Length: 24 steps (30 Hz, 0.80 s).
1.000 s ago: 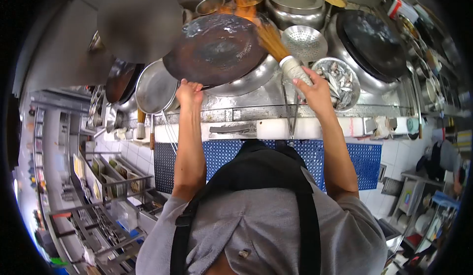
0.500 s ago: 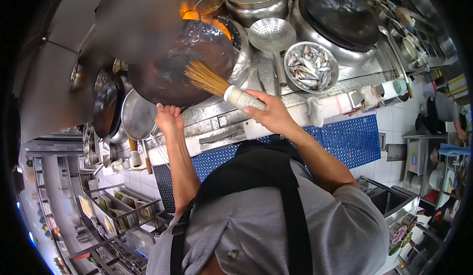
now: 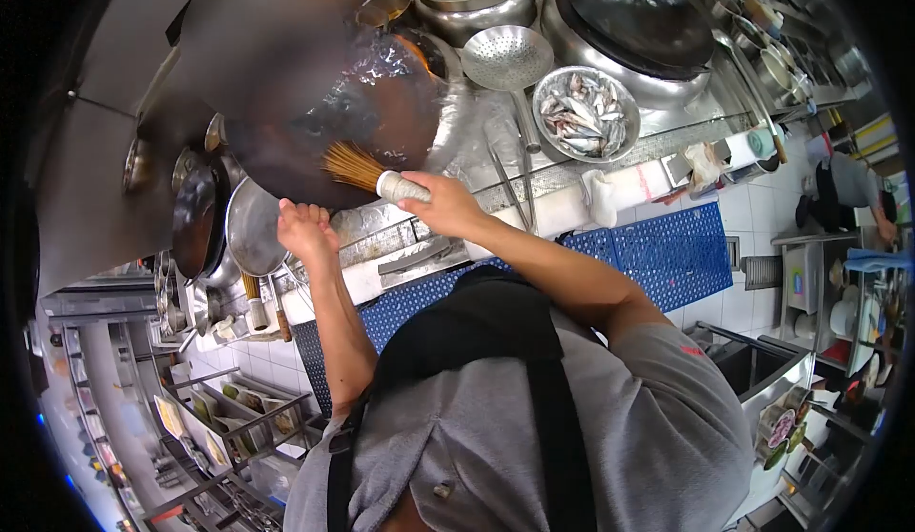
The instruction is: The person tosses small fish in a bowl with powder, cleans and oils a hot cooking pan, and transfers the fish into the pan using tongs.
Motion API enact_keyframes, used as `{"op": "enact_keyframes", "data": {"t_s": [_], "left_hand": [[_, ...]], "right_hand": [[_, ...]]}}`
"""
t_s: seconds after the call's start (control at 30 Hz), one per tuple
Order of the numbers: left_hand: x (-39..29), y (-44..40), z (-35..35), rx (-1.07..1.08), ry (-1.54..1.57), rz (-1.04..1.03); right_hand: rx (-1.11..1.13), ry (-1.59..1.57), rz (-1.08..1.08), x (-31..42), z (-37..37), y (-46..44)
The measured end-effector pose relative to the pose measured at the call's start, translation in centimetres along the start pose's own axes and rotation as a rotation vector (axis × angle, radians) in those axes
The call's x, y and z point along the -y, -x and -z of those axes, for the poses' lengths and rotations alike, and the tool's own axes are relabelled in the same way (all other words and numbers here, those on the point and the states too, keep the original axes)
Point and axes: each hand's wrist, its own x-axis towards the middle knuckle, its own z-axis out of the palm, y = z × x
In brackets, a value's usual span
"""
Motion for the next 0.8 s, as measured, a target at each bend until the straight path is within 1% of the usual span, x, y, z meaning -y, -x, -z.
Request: {"op": "enact_keyframes", "data": {"t_s": [0.17, 0.27, 0.4, 0.5, 0.6, 0.63, 0.73, 0.77, 0.8], "left_hand": [[-1.7, -0.5, 1.5, 0.084, -0.057, -0.056], [-3.4, -0.7, 2.1, 0.121, -0.126, -0.068], [-5.3, 0.9, 2.0, 0.207, -0.182, -0.109], [-5.5, 3.3, 2.5, 0.205, -0.3, -0.247], [-3.7, 4.4, 5.6, 0.114, -0.42, -0.418], [-3.4, 4.5, 6.1, 0.11, -0.326, -0.371], [-0.5, 2.5, 5.4, 0.065, -0.121, -0.262], [1.4, 1.0, 4.9, 0.06, -0.047, -0.222], [3.5, -0.2, 4.3, 0.049, 0.026, -0.189]], "right_hand": [[0.078, -0.05, 0.006, -0.1, -1.9, 0.3], [0.048, -0.076, 0.083, -0.4, -3.4, 0.7], [0.235, -0.283, -0.16, 0.7, -3.6, 2.0], [0.163, -0.399, -0.041, -0.3, -5.2, 2.6], [0.135, -0.388, 0.114, -0.6, -5.6, 2.1], [0.099, -0.305, 0.227, -0.7, -5.6, 1.5], [0.337, -0.199, -0.087, 0.7, -2.1, -1.2], [0.367, -0.284, -0.217, 0.2, -1.2, -3.0], [0.315, -0.295, -0.178, -0.1, -0.3, -5.0]]}}
